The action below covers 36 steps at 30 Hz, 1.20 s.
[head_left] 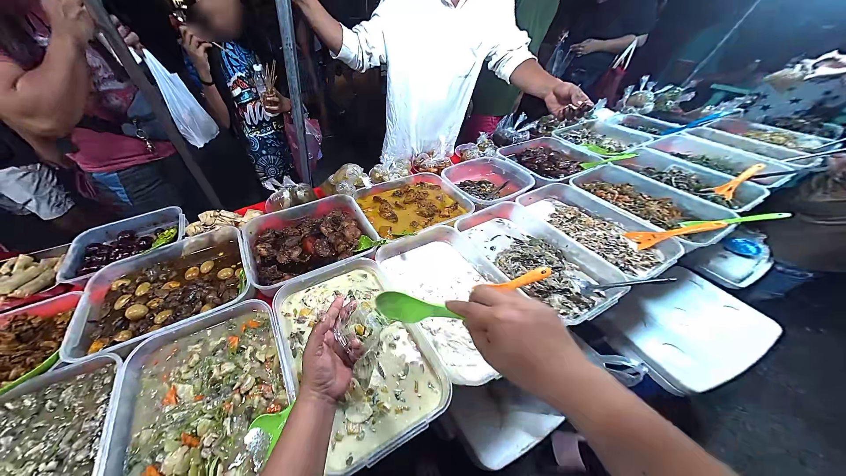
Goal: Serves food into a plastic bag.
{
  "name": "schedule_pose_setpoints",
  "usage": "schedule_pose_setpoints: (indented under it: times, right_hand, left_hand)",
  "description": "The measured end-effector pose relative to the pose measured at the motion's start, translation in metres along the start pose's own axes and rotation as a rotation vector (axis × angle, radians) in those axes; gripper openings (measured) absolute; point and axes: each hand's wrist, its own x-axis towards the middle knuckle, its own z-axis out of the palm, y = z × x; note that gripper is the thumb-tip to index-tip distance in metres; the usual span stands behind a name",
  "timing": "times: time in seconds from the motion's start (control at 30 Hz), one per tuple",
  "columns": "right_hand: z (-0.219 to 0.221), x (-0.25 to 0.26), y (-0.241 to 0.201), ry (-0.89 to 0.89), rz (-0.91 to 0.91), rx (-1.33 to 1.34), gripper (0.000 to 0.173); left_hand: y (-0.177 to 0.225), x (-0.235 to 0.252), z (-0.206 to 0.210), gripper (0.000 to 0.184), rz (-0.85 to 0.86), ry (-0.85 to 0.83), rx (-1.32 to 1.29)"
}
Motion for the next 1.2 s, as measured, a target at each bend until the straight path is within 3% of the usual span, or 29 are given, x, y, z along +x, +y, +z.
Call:
schedule_pose_setpoints:
  times: [0.1,0.2,0.4,0.47,0.6,0.67,0.77,0.83,0.93,1.0,1.1,1.2]
  right_hand:
    - [0.063,-0.028,0.013,-0.324,0.346,0.179,0.033]
    - [0.127,-0.057,0.009,-0.476,0.43,0.192,0.038]
    - [0.147,-0.071,0.006,-0.59,0.597,0.261,0.039]
    - [0.153,-0.072,0.021,-0.598,0.758,0.512,0.037]
    - [0.149,-0.067,0.034,-0.403,0.92,1.004,0.03]
    - [0.126,-0.051,0.027,-0.32,0.893,1.078,0.03]
    - [0.093,-0.029,0.014,-0.197,0.728,0.983,0.029]
    - [0.08,-0.023,0.0,-0.067,0.531,0.79,0.028]
    - [0.082,-0.022,-0.016,0.263,0.161,0.404,0.029]
    - [0.083,-0.021,-0.018,0.409,0.031,0.283,0.031]
    - [0.091,-0.027,-0.006,0.399,0.068,0.208,0.032]
    - [0.12,-0.044,0.01,0.19,0.147,0.101,0.029]
  left_hand:
    - [0.003,-0.001,-0.005,0.05,0.006,0.022,0.026]
    - [0.008,-0.002,-0.011,0.049,0.032,0.016,0.002]
    - [0.014,-0.004,-0.02,0.049,0.051,0.024,-0.018]
    - [0.014,-0.003,-0.021,0.049,0.049,0.038,-0.012]
    - [0.014,-0.004,-0.024,0.051,0.052,0.042,-0.003]
    - [0.013,-0.004,-0.025,0.051,0.05,0.054,-0.002]
    - [0.009,-0.003,-0.022,0.051,0.039,0.074,0.009]
    - [0.006,-0.002,-0.02,0.052,0.028,0.076,0.004]
    - [0.004,0.0,-0.014,0.052,0.01,0.091,-0.008]
    - [0.003,0.001,-0.01,0.053,-0.004,0.106,-0.018]
    - [0.004,0.003,-0.01,0.055,-0.019,0.096,-0.029]
    - [0.006,0.003,-0.011,0.057,-0.018,0.074,-0.018]
